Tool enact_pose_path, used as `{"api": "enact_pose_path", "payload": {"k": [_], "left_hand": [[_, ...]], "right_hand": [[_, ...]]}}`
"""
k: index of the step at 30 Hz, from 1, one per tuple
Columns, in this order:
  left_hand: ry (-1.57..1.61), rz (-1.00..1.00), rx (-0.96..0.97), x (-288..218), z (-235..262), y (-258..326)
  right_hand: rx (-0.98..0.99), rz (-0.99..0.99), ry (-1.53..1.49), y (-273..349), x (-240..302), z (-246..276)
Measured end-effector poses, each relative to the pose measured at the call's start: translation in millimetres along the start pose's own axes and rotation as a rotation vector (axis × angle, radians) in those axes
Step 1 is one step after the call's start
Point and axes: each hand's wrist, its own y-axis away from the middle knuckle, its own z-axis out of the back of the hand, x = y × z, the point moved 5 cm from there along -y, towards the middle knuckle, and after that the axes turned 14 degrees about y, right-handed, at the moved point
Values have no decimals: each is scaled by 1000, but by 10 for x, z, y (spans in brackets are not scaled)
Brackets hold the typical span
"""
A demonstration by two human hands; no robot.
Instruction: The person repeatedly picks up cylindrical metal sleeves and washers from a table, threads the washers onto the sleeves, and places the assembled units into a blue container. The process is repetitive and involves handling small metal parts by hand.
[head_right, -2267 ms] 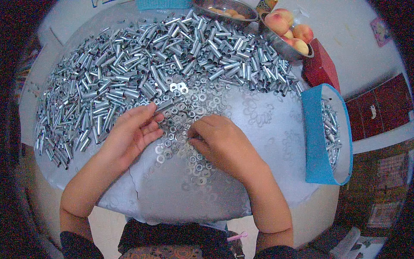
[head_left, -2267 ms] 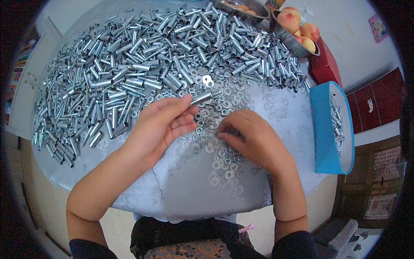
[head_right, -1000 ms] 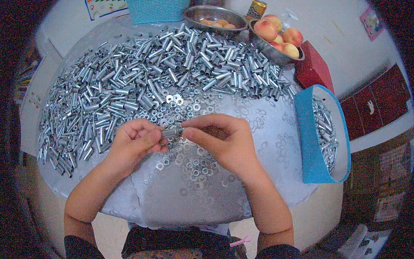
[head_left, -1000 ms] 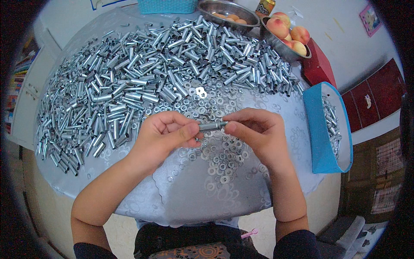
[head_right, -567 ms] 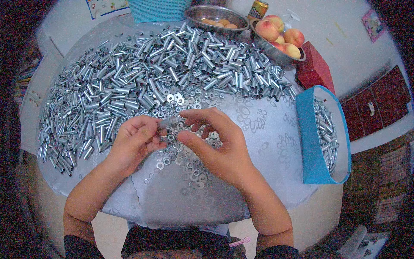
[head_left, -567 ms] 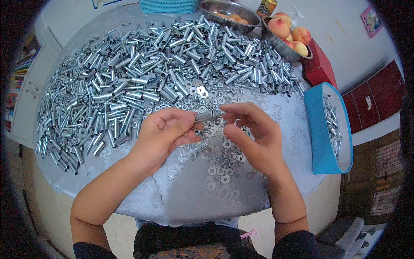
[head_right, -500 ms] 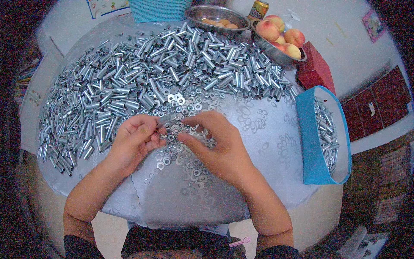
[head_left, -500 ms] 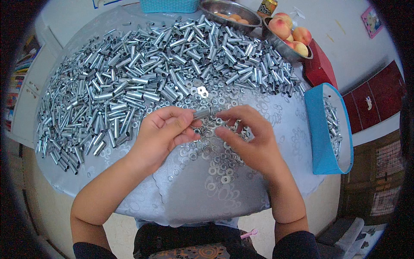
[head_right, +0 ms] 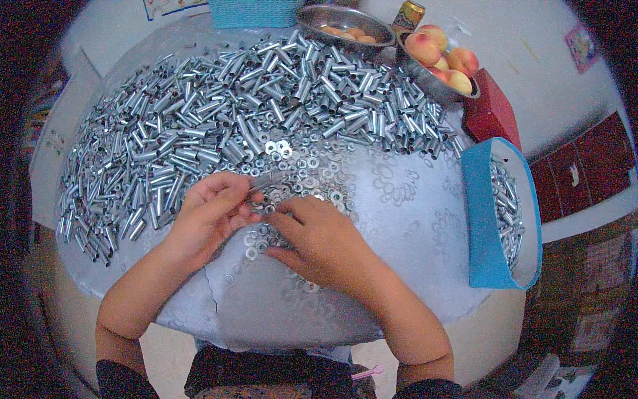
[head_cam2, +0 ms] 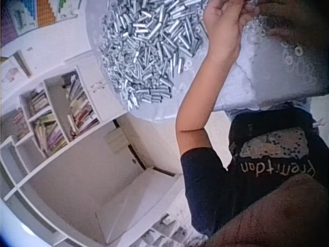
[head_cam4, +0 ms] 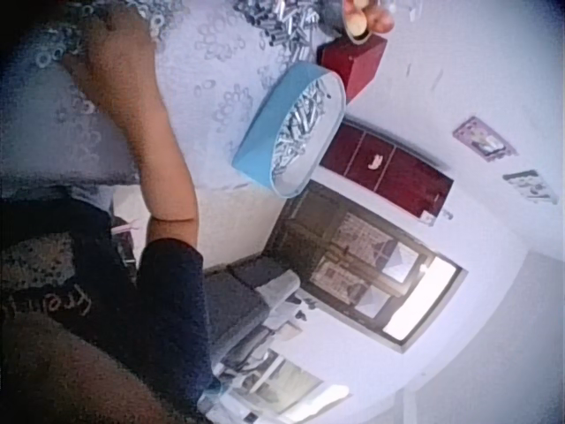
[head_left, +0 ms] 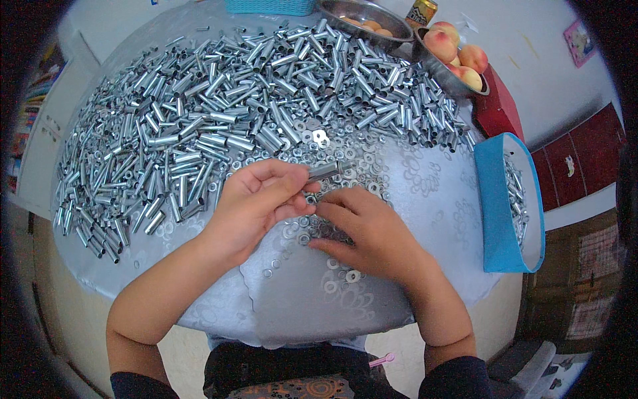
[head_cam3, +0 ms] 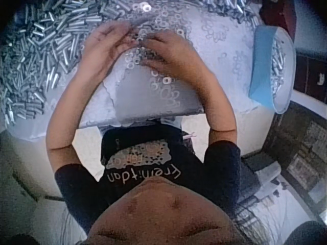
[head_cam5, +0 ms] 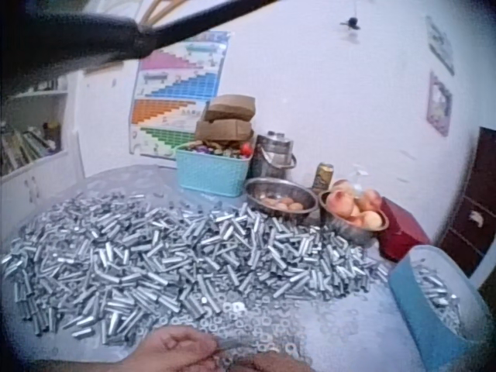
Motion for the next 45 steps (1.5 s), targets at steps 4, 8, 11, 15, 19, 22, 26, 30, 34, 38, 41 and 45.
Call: {"api": "enact_pose_path", "payload": {"k": [4, 8, 11, 15, 19, 22, 26, 30, 34, 38, 41, 45], "left_hand": [[9, 4, 1, 14, -1, -4], [-17, 8, -15, 23, 10, -11], [-29, 0, -17, 26, 14, -10], [-38, 17, -36, 24, -4, -16], [-45, 17, -40, 29, 19, -7], [-59, 40, -38, 34, 3, 1], [-137, 54, -65, 52, 2, 4], [-160, 57, -49, 63, 16, 4], [-117, 71, -9, 59, 13, 5], [-139, 51, -1, 51, 18, 1], [-181, 29, 10, 33, 7, -4], [-211, -5, 17, 15, -13, -8]], "right_hand": [[10, 16, 37, -8, 53, -84], [41, 86, 72, -6, 102, -91], [28, 126, 104, 9, 97, -94], [104, 58, 33, 24, 49, -93], [-152, -117, -28, -2, -101, 153], [-366, -336, -126, 43, -192, 363], [-454, -296, -211, 77, -245, 388], [-442, -271, -229, 55, -217, 367], [-447, -302, -269, 57, -220, 373], [-445, -319, -302, 55, -230, 374], [-448, -322, -323, 53, -237, 371], [-418, -367, -355, 67, -252, 356]]}}
